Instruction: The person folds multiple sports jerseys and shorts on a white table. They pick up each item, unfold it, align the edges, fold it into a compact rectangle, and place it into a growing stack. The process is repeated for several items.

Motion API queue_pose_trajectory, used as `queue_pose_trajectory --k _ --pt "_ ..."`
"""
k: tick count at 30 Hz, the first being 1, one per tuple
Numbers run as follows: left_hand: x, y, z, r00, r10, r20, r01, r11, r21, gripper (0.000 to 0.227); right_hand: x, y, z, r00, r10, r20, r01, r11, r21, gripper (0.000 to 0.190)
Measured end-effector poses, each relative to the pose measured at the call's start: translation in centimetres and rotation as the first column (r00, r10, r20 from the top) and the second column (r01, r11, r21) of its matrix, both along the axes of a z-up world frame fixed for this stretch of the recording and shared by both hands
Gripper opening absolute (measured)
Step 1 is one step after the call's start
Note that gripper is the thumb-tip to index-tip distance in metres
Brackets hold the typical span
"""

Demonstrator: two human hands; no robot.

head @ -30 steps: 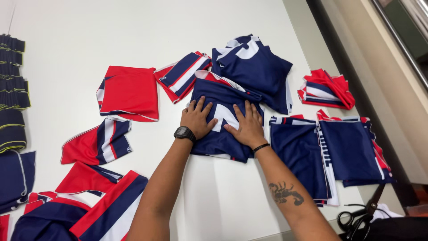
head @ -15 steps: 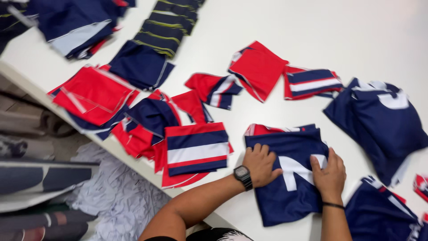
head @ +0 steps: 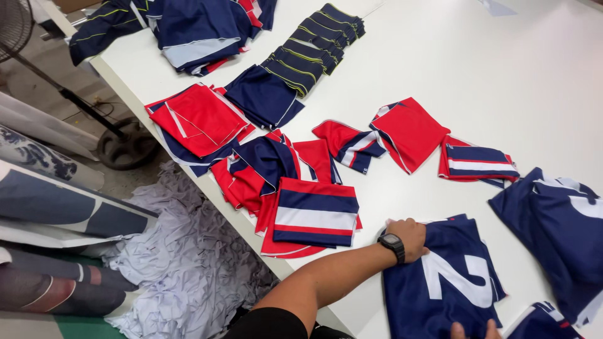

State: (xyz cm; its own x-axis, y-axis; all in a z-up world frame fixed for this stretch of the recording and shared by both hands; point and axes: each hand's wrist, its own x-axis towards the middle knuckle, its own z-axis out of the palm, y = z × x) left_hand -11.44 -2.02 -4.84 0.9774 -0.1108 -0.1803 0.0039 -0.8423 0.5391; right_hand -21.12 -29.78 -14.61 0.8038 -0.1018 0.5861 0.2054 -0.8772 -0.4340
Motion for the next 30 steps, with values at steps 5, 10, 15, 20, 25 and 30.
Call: queue_pose_trajectory --k 5,10,15,20,25,30 --pt "-1.5 1.4 -1.6 0.998 0.008 -0.067 -0.017 0.990 -0.142 0.062 -3.1 2.6 -0.9 0.994 -0.022 -0.103 0.033 0.994 0.106 0.082" --pt "-5.9 3.8 -2.4 0.989 -0.042 -0.143 0.000 0.959 -0.284 0.071 -12.0 3.8 1.6 0.927 -0.085 -0.365 0.147 0.978 0.148 0.085" --pt "-12.0 5.7 -0.8 0.994 0.026 -0.108 -0.058 0.952 -0.302 0.061 -11.8 4.7 5.3 0.908 0.018 -0.418 0.146 0.923 0.356 0.078" --pt "-14.1 5.4 1.5 0.994 0.072 0.084 -0.053 0.976 -0.211 0.056 -11.5 5.8 7.7 0.891 -0.025 -0.453 0.107 0.982 0.156 0.078" --pt "-14.2 5.8 1.5 0.996 0.054 0.075 -0.039 0.980 -0.197 0.051 -11.0 6.9 8.2 0.870 -0.015 -0.493 0.118 0.977 0.178 0.082" --pt "-13.4 5.0 -2.1 0.950 0.071 -0.304 -0.250 0.757 -0.603 0.058 -11.9 6.3 7.9 0.884 -0.039 -0.466 0.093 0.991 0.094 0.083"
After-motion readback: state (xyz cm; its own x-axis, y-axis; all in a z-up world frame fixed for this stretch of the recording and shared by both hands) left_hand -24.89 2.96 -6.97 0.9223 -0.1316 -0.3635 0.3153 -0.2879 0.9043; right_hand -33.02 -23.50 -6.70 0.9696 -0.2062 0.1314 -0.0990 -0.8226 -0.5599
